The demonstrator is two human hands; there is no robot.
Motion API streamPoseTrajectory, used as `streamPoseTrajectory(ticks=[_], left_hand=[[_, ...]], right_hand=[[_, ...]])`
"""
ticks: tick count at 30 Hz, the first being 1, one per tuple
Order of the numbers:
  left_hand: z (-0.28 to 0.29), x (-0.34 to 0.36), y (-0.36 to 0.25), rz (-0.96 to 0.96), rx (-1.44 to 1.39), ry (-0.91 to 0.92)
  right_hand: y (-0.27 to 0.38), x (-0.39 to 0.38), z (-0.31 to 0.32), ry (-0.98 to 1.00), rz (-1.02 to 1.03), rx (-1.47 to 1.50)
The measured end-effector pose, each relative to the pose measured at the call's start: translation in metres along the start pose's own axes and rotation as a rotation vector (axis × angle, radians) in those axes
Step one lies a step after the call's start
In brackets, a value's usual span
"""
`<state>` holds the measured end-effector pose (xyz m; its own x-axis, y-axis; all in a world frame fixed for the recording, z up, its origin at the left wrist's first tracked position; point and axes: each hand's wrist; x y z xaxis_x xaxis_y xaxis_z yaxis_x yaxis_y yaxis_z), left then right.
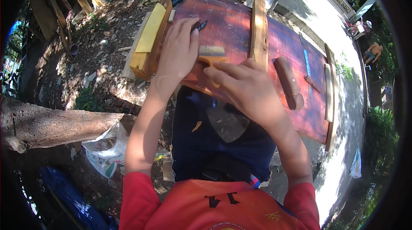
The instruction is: Marking, brushing, and carving wood pieces at a workbench in an outdoor workshop.
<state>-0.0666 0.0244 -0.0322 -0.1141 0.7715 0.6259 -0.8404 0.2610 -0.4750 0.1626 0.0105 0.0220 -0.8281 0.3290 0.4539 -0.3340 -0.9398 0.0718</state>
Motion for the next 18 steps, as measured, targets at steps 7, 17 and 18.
streamPoseTrajectory(ticks=[7,17,18], left_hand=[[0.024,-0.021,-0.014,0.053,-0.232,0.162],[0.039,-0.034,-0.011,0.280,-0.646,0.165],[0.042,-0.039,-0.017,0.384,-0.734,0.150]], right_hand=[[0.034,-0.015,0.035,0.148,0.174,0.382],[-0.009,-0.015,0.039,-0.002,-0.017,0.235],[-0.009,-0.016,0.040,0.001,-0.084,0.221]])
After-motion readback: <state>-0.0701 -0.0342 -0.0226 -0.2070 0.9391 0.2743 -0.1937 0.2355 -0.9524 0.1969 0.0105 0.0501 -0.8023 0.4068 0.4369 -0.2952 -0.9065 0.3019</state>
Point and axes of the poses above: each hand's wrist, its own x-axis towards the middle knuckle, its own z-axis out of the back of the hand, y = z × x, and after that the axes turned 3 degrees about y, right-handed
